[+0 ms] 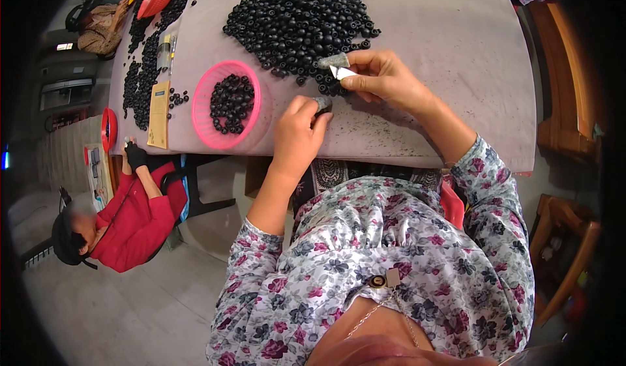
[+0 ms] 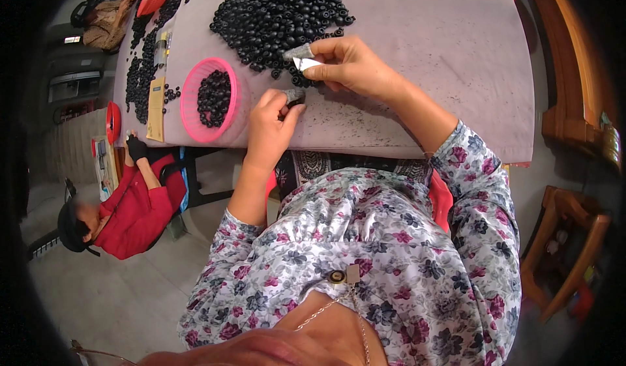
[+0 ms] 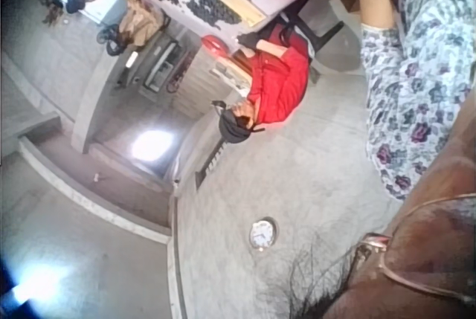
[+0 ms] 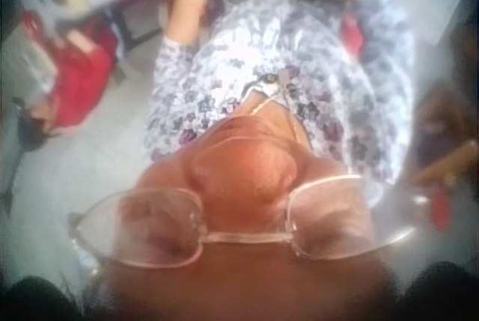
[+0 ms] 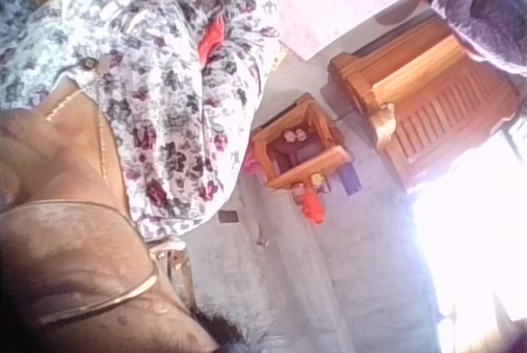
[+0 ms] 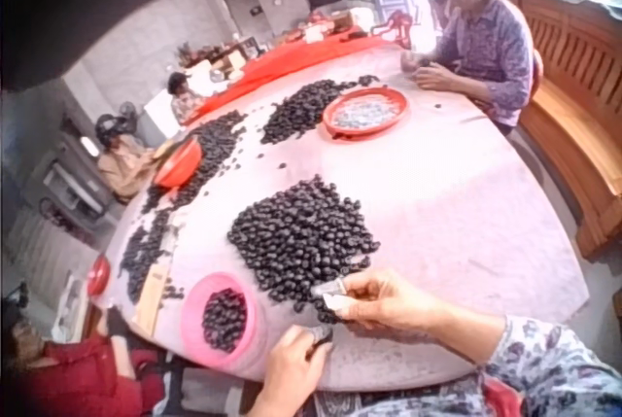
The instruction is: Sort small black berries on a table, removing debris or stalks and placing cleaned berries into a pink bowl.
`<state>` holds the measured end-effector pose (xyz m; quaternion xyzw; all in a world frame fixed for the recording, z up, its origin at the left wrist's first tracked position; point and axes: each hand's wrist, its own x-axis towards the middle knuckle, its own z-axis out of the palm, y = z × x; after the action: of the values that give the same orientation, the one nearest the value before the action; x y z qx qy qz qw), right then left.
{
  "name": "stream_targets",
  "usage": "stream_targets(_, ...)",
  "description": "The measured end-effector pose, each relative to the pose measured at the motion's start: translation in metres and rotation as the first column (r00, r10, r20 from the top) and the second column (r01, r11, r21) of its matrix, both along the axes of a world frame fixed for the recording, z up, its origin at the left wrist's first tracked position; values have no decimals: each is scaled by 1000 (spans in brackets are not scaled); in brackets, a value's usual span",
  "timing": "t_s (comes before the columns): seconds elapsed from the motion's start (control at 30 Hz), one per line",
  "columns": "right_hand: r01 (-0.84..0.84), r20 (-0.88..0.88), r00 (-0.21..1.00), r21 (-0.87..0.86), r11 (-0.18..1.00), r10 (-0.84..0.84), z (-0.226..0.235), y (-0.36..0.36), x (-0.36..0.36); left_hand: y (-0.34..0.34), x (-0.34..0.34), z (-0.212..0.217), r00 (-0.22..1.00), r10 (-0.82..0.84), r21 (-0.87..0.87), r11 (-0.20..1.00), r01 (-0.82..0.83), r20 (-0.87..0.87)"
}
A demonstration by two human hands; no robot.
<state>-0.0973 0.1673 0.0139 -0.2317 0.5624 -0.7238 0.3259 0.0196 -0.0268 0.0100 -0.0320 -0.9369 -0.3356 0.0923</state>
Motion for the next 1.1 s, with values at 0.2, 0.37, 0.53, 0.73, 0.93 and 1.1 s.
stream_targets(0.2, -147, -34, 988, 72, 986, 150, -1, -3, 6, -15, -1, -6, 952, 45, 842, 457, -289, 302)
stream_targets(0.37, -199, 9, 980, 52, 979, 199, 1, -3, 8, -23, -4, -7, 927, -213, 944, -56, -326, 308)
stream_targets(0.53, -252, 67, 966, 3, 968, 251, 7, -1, 9, -16, -7, -4, 922, -285, 939, -145, -312, 262)
stream_targets(0.73, -280, 107, 954, -8, 960, 279, 7, -1, 13, -13, -8, -8, 921, -308, 944, -149, -293, 237)
stream_targets(0.93, -302, 108, 947, -3, 953, 301, 11, -2, 13, -7, -7, -15, 914, -331, 928, -205, -311, 233)
stream_targets(1.1, -302, 107, 947, -26, 953, 303, 11, -1, 13, -5, -7, -14, 916, -346, 924, -242, -296, 203)
